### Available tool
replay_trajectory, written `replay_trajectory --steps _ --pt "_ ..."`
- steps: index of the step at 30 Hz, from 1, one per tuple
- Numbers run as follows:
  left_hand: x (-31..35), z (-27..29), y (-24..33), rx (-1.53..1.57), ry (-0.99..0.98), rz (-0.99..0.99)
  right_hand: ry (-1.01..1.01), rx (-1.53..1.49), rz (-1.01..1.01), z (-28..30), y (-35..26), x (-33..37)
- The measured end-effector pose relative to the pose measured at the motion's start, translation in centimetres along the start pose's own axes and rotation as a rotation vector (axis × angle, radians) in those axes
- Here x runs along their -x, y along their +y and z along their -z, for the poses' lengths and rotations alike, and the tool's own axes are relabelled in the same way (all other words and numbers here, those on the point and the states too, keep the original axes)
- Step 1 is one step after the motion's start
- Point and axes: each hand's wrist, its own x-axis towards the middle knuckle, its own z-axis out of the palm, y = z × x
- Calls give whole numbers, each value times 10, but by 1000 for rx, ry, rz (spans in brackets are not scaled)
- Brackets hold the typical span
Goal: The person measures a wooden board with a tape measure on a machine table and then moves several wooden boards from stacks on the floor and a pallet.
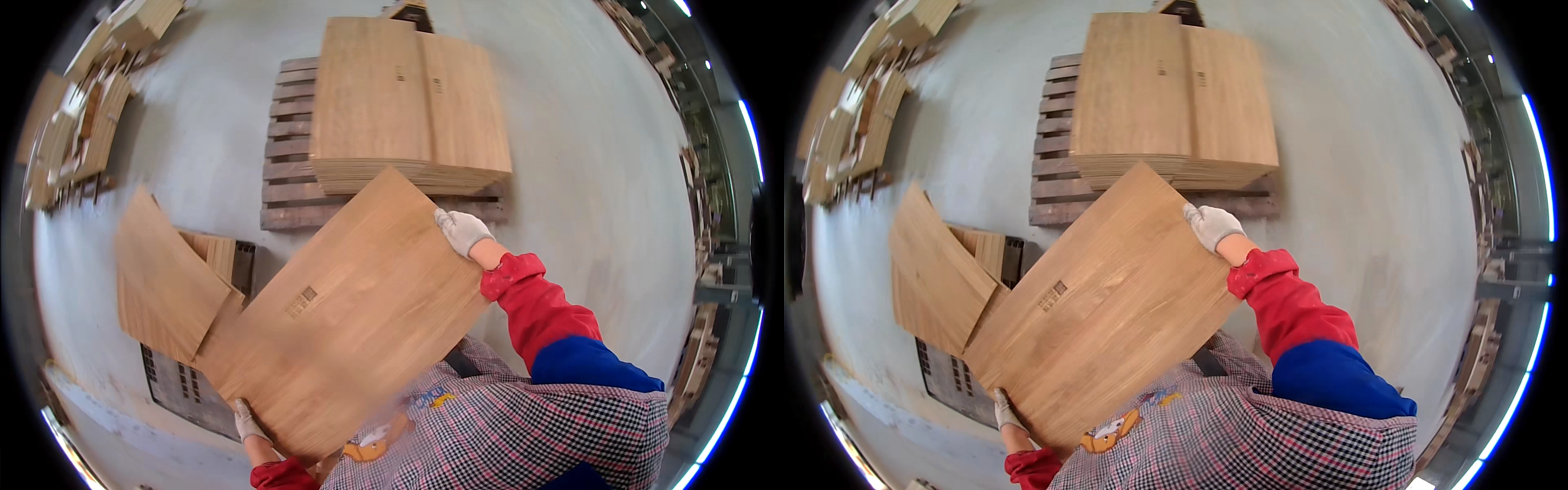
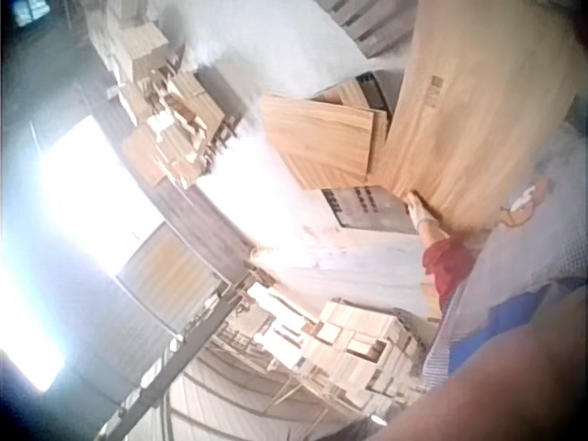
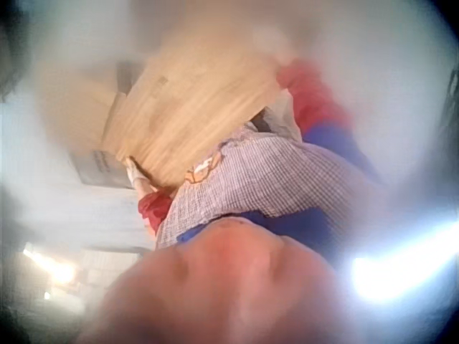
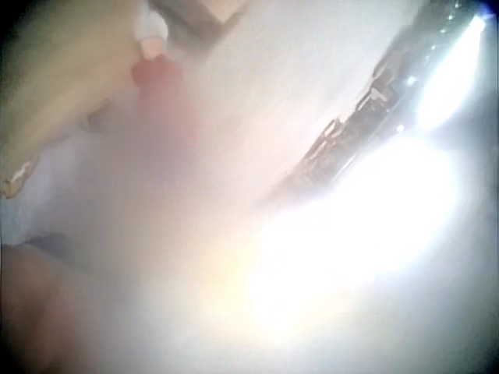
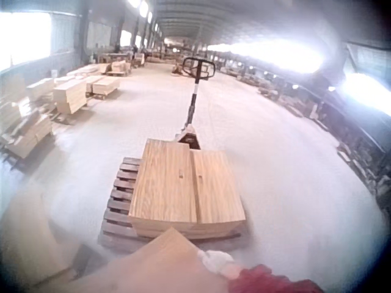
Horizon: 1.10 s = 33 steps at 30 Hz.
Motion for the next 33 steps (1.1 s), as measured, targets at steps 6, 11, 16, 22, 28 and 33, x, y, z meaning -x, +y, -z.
replay_trajectory --steps 6,11,16,22,28,33 --pt "101 -80 72 -111 -81 -131 62 -135 -154 50 121 38" --pt "166 -214 74 -112 -148 -121 167 -115 -307 120 257 36" --pt "211 -322 63 -203 -190 -75 104 -100 -439 235 317 24" --pt "255 -394 88 -56 -161 -29 131 -108 -330 281 360 -55" --pt "283 -495 118 38 -247 8 209 105 -191 356 370 -157" --pt "319 -538 166 62 -220 8 151 -62 -96 391 407 -241"
